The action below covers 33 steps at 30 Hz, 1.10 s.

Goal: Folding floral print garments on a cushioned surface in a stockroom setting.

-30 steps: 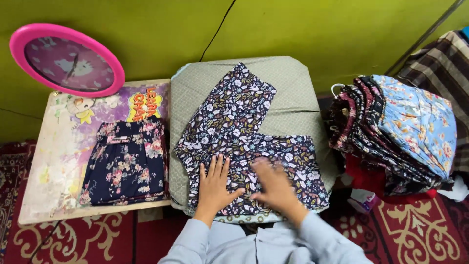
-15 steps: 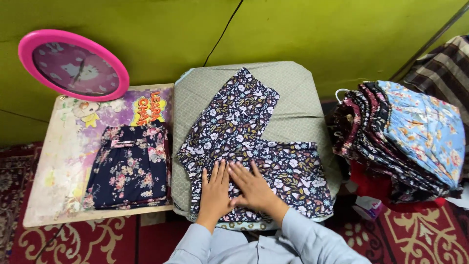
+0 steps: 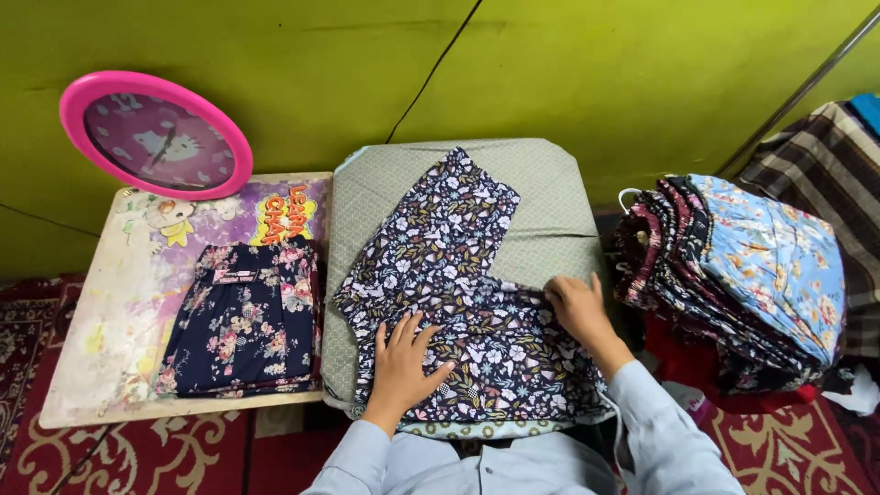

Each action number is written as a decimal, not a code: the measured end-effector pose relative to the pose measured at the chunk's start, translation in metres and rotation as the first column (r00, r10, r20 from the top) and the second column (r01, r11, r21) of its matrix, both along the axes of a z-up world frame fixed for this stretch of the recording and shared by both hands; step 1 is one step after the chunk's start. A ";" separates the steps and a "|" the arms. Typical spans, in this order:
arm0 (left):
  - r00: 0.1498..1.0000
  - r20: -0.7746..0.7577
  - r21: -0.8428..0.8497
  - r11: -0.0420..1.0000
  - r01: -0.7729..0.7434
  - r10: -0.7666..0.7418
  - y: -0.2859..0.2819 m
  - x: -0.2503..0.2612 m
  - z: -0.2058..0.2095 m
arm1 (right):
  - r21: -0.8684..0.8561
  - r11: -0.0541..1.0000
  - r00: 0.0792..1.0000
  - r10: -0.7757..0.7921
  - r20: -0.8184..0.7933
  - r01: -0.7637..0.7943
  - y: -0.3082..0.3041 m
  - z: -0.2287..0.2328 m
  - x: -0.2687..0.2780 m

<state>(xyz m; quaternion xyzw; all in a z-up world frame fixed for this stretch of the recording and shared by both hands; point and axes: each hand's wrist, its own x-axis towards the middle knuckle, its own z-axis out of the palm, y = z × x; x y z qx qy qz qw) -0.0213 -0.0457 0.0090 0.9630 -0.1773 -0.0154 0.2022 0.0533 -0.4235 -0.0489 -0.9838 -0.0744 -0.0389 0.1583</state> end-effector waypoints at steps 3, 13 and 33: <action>1.000 0.025 0.034 0.999 0.002 -0.003 0.005 0.003 0.002 | -0.042 0.999 0.981 0.013 -0.194 -0.022 0.006 0.042 -0.034; 0.982 -0.186 -0.002 0.999 -0.038 0.037 0.016 0.018 0.048 | 0.018 0.989 0.756 0.125 -0.643 -0.148 0.021 0.113 -0.078; 0.970 -0.141 0.157 0.972 -0.173 0.196 0.030 0.064 0.017 | -0.164 0.980 0.990 -0.125 -0.070 0.112 0.064 0.028 0.035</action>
